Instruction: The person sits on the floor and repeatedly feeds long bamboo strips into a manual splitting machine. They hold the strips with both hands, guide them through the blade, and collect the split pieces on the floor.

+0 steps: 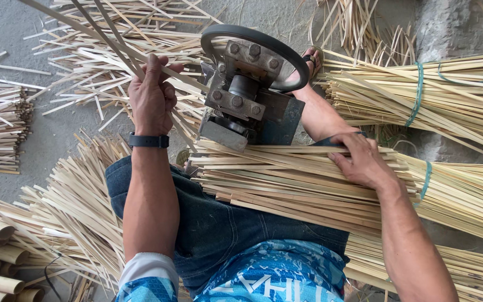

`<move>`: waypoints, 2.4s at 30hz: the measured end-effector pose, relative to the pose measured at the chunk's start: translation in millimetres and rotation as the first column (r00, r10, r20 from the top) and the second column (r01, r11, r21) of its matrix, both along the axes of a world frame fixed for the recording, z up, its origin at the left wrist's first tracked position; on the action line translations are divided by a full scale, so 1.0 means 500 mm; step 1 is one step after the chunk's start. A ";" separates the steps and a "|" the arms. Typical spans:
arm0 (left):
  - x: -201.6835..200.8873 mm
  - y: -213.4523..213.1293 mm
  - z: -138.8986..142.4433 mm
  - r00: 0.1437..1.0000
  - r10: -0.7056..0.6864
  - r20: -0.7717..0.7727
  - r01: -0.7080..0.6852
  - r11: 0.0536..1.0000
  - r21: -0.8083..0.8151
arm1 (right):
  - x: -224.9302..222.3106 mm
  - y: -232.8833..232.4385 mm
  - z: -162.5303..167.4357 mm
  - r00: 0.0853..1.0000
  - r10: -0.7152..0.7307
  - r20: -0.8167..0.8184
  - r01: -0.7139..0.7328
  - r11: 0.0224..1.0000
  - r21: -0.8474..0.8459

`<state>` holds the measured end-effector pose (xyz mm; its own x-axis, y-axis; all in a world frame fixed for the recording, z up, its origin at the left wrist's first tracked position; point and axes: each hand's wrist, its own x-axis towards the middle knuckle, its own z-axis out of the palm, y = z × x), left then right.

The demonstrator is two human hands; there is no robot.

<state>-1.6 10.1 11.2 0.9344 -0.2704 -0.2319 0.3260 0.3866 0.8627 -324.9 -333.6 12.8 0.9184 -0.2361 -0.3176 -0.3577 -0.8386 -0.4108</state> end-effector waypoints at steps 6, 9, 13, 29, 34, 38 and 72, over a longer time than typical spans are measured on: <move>-0.004 -0.002 0.006 0.999 -0.033 -0.020 0.034 0.999 0.026 | -0.024 0.050 0.032 0.997 0.053 -0.051 -0.052 0.998 0.017; -0.005 0.001 0.008 0.999 -0.031 -0.013 0.031 0.999 0.017 | -0.068 0.069 0.071 0.984 -0.014 -0.179 0.005 0.999 -0.048; -0.004 0.000 0.007 1.000 -0.031 -0.002 0.031 0.999 -0.010 | -0.104 0.068 0.087 0.886 -0.145 -0.440 0.226 0.964 0.139; 0.010 0.021 0.009 0.987 0.159 0.006 -0.158 0.987 -0.040 | -0.140 0.034 0.087 0.945 -0.178 0.273 0.151 0.982 0.115; 0.016 0.030 0.004 0.974 0.220 -0.047 -0.224 0.969 -0.103 | -0.196 -0.027 0.103 0.920 -0.386 0.068 0.369 0.912 0.180; 0.016 0.033 0.001 0.993 0.118 0.000 -0.118 0.993 0.007 | -0.233 -0.106 0.118 0.906 -0.339 0.254 0.322 0.941 0.106; 0.024 0.027 -0.009 0.988 0.156 0.017 -0.156 0.988 -0.014 | -0.045 0.026 0.025 0.986 -0.137 -0.096 0.153 0.971 0.185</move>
<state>10.3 23.5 6.5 0.9693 -0.1236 -0.2124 0.2454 0.4427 0.8625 -347.5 -320.7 25.2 0.8477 -0.2923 -0.4426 -0.5088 -0.6841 -0.5226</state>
